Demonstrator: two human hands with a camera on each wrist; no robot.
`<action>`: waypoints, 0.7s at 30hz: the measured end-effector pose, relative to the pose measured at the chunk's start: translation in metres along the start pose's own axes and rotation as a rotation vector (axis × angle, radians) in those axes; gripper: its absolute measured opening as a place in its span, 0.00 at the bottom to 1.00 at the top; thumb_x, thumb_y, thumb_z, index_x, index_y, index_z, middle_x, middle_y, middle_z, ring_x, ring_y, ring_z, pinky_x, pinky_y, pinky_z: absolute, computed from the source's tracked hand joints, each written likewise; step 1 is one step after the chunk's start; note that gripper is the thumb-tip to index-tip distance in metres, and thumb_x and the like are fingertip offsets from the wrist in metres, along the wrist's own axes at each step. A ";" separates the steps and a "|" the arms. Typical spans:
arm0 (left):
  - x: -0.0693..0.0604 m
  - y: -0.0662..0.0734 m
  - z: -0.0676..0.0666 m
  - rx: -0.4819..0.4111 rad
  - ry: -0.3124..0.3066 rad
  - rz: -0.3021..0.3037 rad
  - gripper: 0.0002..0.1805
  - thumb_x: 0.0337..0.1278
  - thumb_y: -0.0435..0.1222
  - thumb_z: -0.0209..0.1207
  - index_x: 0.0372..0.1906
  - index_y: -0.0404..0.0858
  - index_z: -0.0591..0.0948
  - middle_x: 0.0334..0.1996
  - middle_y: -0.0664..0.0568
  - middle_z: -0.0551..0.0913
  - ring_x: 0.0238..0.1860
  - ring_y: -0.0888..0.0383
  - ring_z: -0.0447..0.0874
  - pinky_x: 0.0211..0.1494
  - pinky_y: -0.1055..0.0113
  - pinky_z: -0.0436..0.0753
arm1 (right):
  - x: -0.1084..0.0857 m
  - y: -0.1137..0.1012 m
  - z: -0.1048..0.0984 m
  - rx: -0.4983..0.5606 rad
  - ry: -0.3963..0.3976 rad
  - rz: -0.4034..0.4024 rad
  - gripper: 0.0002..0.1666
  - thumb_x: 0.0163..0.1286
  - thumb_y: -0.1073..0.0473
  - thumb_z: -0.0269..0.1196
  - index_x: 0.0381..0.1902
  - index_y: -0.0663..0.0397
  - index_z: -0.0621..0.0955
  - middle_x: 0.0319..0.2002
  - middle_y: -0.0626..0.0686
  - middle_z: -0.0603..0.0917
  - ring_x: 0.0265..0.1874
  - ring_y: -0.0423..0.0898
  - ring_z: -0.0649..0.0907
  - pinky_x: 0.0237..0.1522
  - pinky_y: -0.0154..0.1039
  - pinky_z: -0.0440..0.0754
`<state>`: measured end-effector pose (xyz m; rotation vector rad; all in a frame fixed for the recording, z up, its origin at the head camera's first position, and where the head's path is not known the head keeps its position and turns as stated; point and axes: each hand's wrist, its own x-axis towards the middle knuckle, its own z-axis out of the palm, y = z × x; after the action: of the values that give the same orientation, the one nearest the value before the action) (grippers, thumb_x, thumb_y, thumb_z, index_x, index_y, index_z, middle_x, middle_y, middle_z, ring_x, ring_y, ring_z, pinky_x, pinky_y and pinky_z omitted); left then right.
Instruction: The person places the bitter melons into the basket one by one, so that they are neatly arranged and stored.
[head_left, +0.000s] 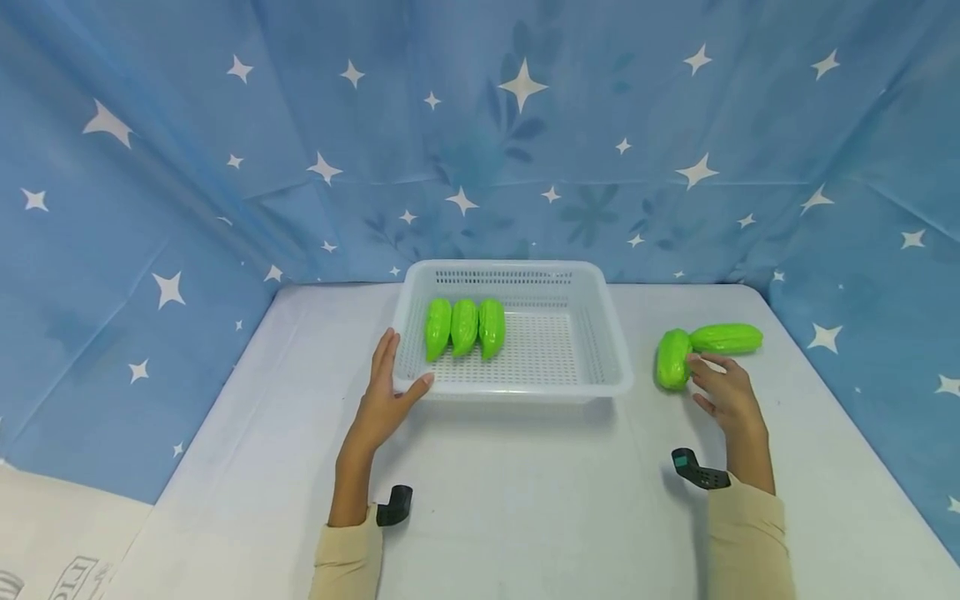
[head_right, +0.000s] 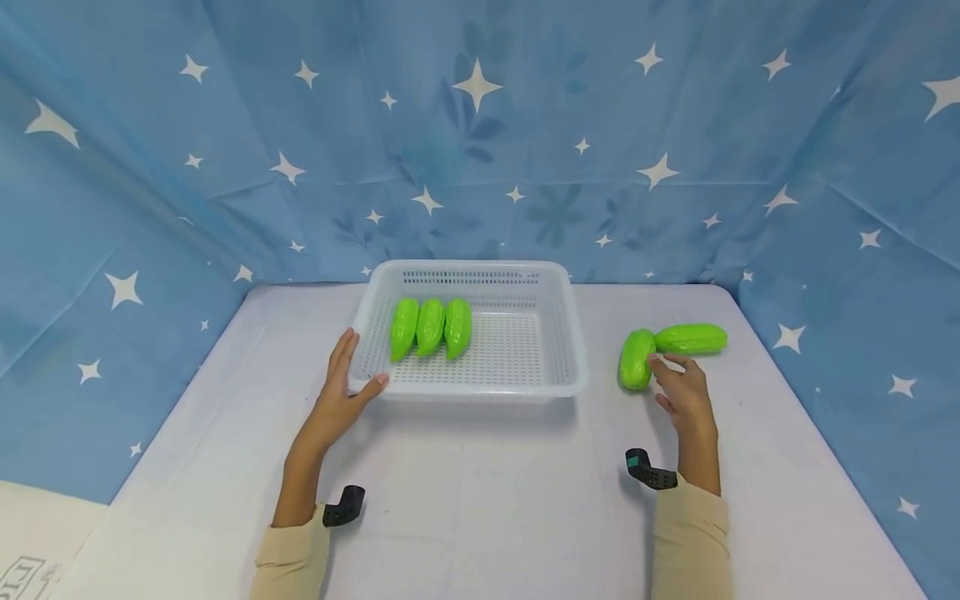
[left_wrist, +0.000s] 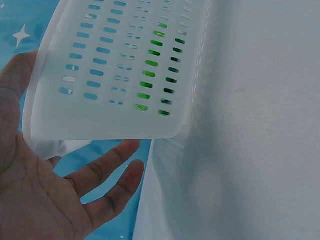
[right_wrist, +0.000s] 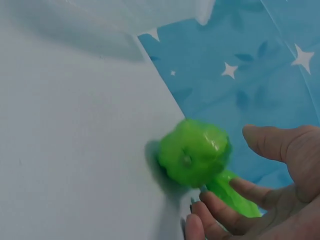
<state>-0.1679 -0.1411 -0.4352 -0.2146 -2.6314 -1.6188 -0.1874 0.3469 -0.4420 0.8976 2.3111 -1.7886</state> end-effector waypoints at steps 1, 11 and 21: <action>0.000 0.000 0.000 -0.005 0.001 0.000 0.49 0.63 0.48 0.61 0.79 0.46 0.44 0.79 0.59 0.35 0.77 0.45 0.50 0.69 0.43 0.67 | 0.000 -0.001 0.003 -0.017 0.004 -0.012 0.48 0.71 0.37 0.55 0.78 0.52 0.52 0.70 0.60 0.65 0.68 0.55 0.67 0.47 0.37 0.76; -0.002 -0.003 0.000 -0.004 0.006 -0.013 0.49 0.63 0.49 0.61 0.79 0.46 0.44 0.79 0.61 0.35 0.78 0.47 0.46 0.72 0.43 0.63 | 0.006 -0.012 0.030 -0.125 0.061 -0.078 0.54 0.71 0.42 0.55 0.76 0.67 0.41 0.76 0.69 0.45 0.74 0.66 0.53 0.72 0.60 0.57; 0.001 -0.003 -0.002 0.005 -0.006 0.012 0.51 0.63 0.50 0.61 0.79 0.46 0.42 0.79 0.56 0.35 0.78 0.47 0.46 0.68 0.43 0.68 | 0.004 -0.012 0.041 -0.207 0.090 -0.097 0.51 0.71 0.46 0.57 0.74 0.73 0.47 0.72 0.74 0.55 0.70 0.69 0.61 0.69 0.60 0.63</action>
<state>-0.1695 -0.1440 -0.4368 -0.2345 -2.6338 -1.6100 -0.2085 0.3093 -0.4460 0.8634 2.5785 -1.5327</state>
